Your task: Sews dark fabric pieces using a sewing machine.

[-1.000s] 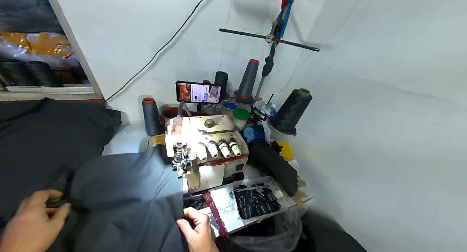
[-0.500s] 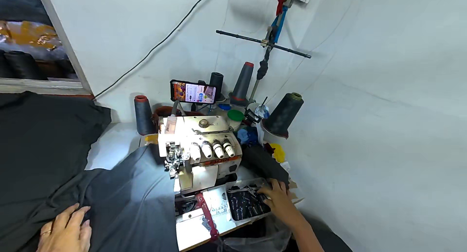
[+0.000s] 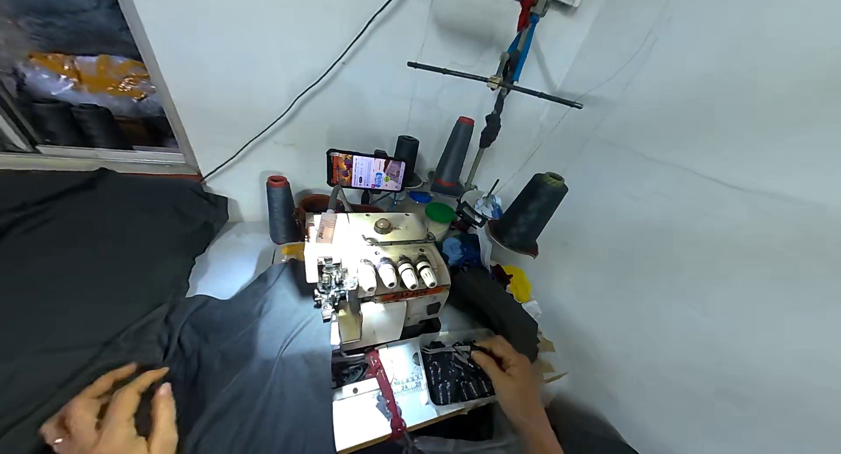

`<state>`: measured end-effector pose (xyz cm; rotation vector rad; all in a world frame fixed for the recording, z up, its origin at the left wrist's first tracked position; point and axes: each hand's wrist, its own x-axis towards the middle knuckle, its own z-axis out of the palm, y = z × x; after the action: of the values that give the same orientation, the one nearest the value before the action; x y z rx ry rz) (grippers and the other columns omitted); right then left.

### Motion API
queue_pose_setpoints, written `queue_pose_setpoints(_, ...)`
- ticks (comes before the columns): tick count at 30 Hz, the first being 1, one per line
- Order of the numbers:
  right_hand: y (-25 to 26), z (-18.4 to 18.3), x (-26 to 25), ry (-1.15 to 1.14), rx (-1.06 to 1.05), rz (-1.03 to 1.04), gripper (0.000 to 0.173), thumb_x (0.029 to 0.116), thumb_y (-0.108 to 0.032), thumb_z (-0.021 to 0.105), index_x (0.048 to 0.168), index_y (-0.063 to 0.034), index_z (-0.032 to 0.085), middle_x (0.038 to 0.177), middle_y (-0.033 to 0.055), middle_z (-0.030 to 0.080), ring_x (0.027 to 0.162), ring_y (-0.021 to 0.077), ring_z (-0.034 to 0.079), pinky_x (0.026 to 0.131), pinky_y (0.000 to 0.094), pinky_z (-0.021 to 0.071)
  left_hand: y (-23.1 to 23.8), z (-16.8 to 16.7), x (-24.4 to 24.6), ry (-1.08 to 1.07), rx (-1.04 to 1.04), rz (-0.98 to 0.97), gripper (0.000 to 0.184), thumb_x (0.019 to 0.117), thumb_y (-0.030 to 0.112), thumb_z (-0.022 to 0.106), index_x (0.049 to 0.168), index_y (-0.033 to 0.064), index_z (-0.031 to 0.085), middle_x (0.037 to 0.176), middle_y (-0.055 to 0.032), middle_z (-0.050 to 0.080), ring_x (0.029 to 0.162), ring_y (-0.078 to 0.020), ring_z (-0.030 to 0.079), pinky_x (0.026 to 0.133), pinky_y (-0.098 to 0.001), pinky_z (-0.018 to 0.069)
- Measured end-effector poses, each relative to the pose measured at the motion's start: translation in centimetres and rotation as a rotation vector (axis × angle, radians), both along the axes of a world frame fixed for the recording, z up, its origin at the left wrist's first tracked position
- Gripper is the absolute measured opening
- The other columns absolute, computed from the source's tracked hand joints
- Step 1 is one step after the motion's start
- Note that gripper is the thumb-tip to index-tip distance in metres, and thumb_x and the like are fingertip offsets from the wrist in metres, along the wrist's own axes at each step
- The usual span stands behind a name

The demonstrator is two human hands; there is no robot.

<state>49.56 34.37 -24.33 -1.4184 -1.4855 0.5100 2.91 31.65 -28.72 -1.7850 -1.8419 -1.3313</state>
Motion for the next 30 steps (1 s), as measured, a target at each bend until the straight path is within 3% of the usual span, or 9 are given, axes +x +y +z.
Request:
queue_pose_setpoints(1,-0.7,0.2,-2.1,0.272,-0.035,0.035,0.013,0.0936,-0.004,0.065,0.100,0.0012,0.074,0.091,0.0044,0.073,0.079,0.0061,0.067,0.073,0.0212,0.0565,-0.8,1.3,1.7,0.016,0.029,-0.043,0.030,0.1034,0.017,0.051,0.110,-0.0077,0.068,0.121,-0.0361,0.059,0.118,-0.0498,0.054,0.107,-0.0545,0.0391)
queue_pose_setpoints(3,-2.3,0.9,-6.6,0.726,-0.144,0.107,0.011,0.0934,0.005,0.060,0.099,0.0023,0.069,0.081,0.0036,0.071,0.066,0.0070,0.065,0.062,0.0224,0.0564,-2.6,3.4,5.8,-0.007,-0.015,-0.258,0.025,0.1037,0.014,0.053,0.106,-0.0045,0.070,0.105,-0.0266,0.066,0.105,-0.0357,0.064,0.096,-0.0439,0.0501)
queue_pose_setpoints(5,-3.8,1.1,-10.6,0.919,-0.209,0.183,0.012,0.0909,0.009,0.058,0.094,-0.0001,0.065,0.078,0.0036,0.070,0.064,0.0089,0.066,0.061,0.0243,0.0577,-3.5,4.3,10.0,-0.131,-0.104,-0.535,0.023,0.1031,0.013,0.056,0.106,-0.0022,0.072,0.097,-0.0179,0.071,0.094,-0.0232,0.069,0.087,-0.0348,0.0559)
queue_pose_setpoints(7,-5.0,0.8,-13.9,1.056,-0.220,0.209,0.015,0.0916,0.010,0.058,0.090,-0.0008,0.067,0.078,0.0047,0.071,0.066,0.0094,0.068,0.065,0.0247,0.0595,-3.3,3.8,12.9,-0.321,-0.189,-0.747,0.022,0.1009,0.017,0.060,0.106,0.0001,0.073,0.091,-0.0101,0.069,0.084,-0.0120,0.066,0.077,-0.0251,0.0558)
queue_pose_setpoints(10,-6.2,0.6,-17.3,1.236,-0.274,0.214,0.019,0.0962,0.008,0.053,0.090,-0.0009,0.069,0.081,0.0063,0.072,0.070,0.0099,0.069,0.071,0.0257,0.0601,-3.3,2.9,15.2,-0.616,-0.271,-0.866,0.022,0.0969,0.017,0.066,0.106,-0.0009,0.072,0.089,-0.0043,0.068,0.078,-0.0042,0.064,0.072,-0.0194,0.0549)
queue_pose_setpoints(16,-6.7,0.5,-18.4,1.252,-0.384,0.140,0.022,0.1004,0.003,0.048,0.090,-0.0004,0.067,0.074,0.0051,0.068,0.062,0.0089,0.065,0.063,0.0236,0.0571,-4.1,2.9,15.0,-0.912,-0.358,-0.799,0.012,0.0973,0.006,0.061,0.102,0.0024,0.071,0.082,0.0033,0.071,0.069,-0.0025,0.066,0.065,-0.0196,0.0571)
queue_pose_setpoints(21,-6.4,-0.5,-16.8,1.093,-0.477,0.436,0.019,0.1002,-0.003,0.048,0.101,0.0001,0.067,0.082,0.0068,0.070,0.064,0.0093,0.066,0.062,0.0245,0.0568,-3.8,2.7,12.8,-0.753,-0.451,-0.900,0.014,0.0989,0.009,0.053,0.096,0.0047,0.066,0.078,0.0043,0.061,0.067,0.0003,0.057,0.063,-0.0161,0.0484)
queue_pose_setpoints(23,-6.2,-0.3,-16.3,1.001,-0.488,0.505,0.012,0.0931,0.002,0.057,0.094,-0.0003,0.069,0.078,0.0059,0.070,0.061,0.0082,0.063,0.059,0.0239,0.0551,-3.8,2.7,12.2,-0.679,-0.483,-0.923,0.015,0.0987,0.011,0.053,0.094,0.0047,0.066,0.075,0.0039,0.059,0.065,0.0007,0.053,0.061,-0.0156,0.0444)
queue_pose_setpoints(30,-6.9,-0.9,-17.4,0.866,-0.269,0.297,0.012,0.0848,0.013,0.064,0.086,0.0027,0.070,0.071,0.0060,0.070,0.057,0.0079,0.064,0.057,0.0224,0.0566,-4.6,2.5,13.2,-0.606,-0.274,-0.663,0.007,0.0924,0.011,0.064,0.096,0.0050,0.064,0.080,0.0009,0.062,0.069,-0.0019,0.059,0.063,-0.0160,0.0497)
